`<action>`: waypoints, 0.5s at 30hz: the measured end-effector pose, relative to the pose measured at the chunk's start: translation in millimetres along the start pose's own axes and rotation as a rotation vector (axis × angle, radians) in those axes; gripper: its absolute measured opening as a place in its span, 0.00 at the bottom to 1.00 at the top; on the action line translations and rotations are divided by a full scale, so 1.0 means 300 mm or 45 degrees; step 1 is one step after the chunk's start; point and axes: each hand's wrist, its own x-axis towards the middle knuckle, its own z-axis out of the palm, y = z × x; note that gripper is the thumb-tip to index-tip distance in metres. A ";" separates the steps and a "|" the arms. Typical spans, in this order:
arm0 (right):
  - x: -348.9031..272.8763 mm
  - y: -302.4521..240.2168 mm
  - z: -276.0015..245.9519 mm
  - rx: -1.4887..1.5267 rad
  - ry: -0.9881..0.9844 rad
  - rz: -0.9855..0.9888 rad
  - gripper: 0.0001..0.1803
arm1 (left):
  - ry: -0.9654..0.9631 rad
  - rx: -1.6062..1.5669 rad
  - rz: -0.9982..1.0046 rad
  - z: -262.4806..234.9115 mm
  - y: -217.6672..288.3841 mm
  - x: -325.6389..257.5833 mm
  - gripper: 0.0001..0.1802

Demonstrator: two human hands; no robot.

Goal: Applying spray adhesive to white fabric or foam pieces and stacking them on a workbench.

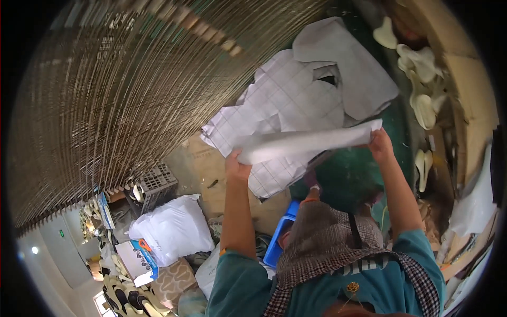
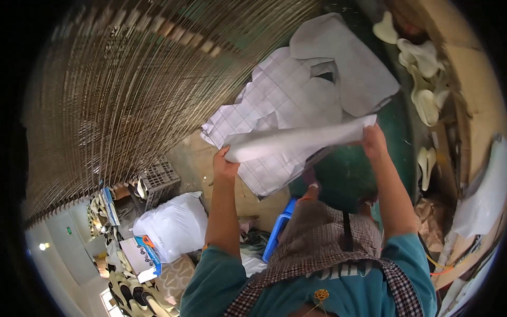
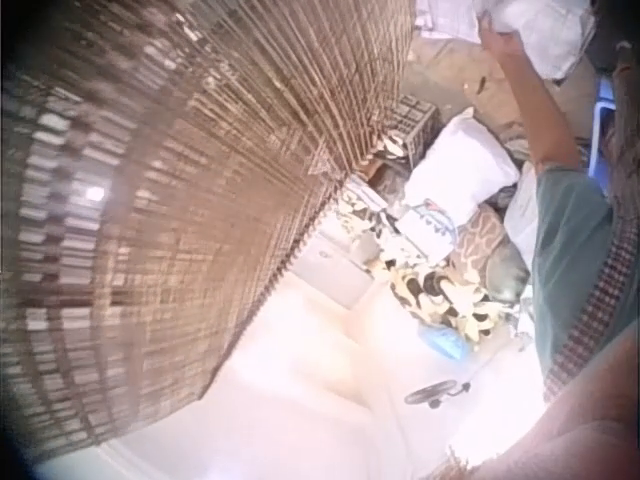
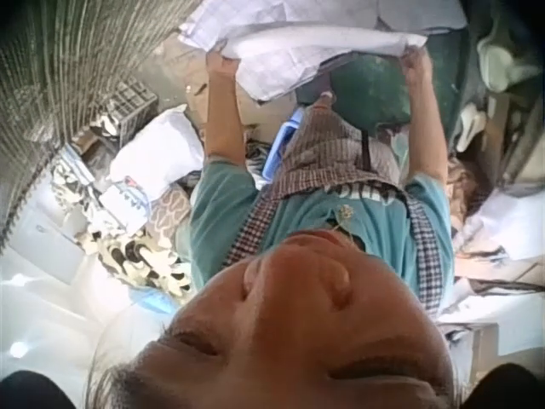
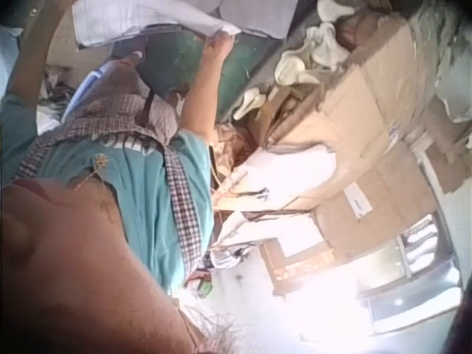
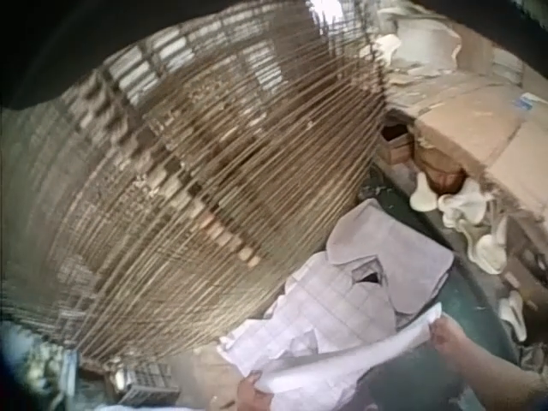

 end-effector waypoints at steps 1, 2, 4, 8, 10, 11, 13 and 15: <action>0.065 0.036 0.077 0.047 -0.023 -0.044 0.17 | 0.026 -0.019 0.020 -0.036 0.055 0.081 0.18; 0.110 0.080 0.143 0.008 0.008 -0.051 0.16 | 0.053 -0.037 0.043 -0.079 0.113 0.149 0.19; 0.202 0.196 0.274 -0.096 -0.051 0.013 0.15 | 0.012 -0.034 0.163 -0.267 0.229 0.246 0.18; 0.293 0.576 0.447 -0.324 -0.241 0.203 0.19 | 0.386 0.152 0.344 -0.569 0.458 0.313 0.16; 0.277 0.777 0.444 -0.465 -0.389 0.111 0.20 | 0.777 0.299 0.311 -0.688 0.501 0.300 0.18; 0.311 0.875 0.375 -0.659 -0.555 -0.023 0.19 | 0.879 0.344 0.273 -0.747 0.477 0.314 0.21; 0.135 0.913 0.560 -0.537 -0.403 0.761 0.22 | 1.033 0.324 0.263 -0.922 0.487 0.199 0.21; 0.123 0.903 0.451 -0.613 -0.472 0.630 0.22 | 0.931 0.329 0.174 -0.990 0.435 0.183 0.20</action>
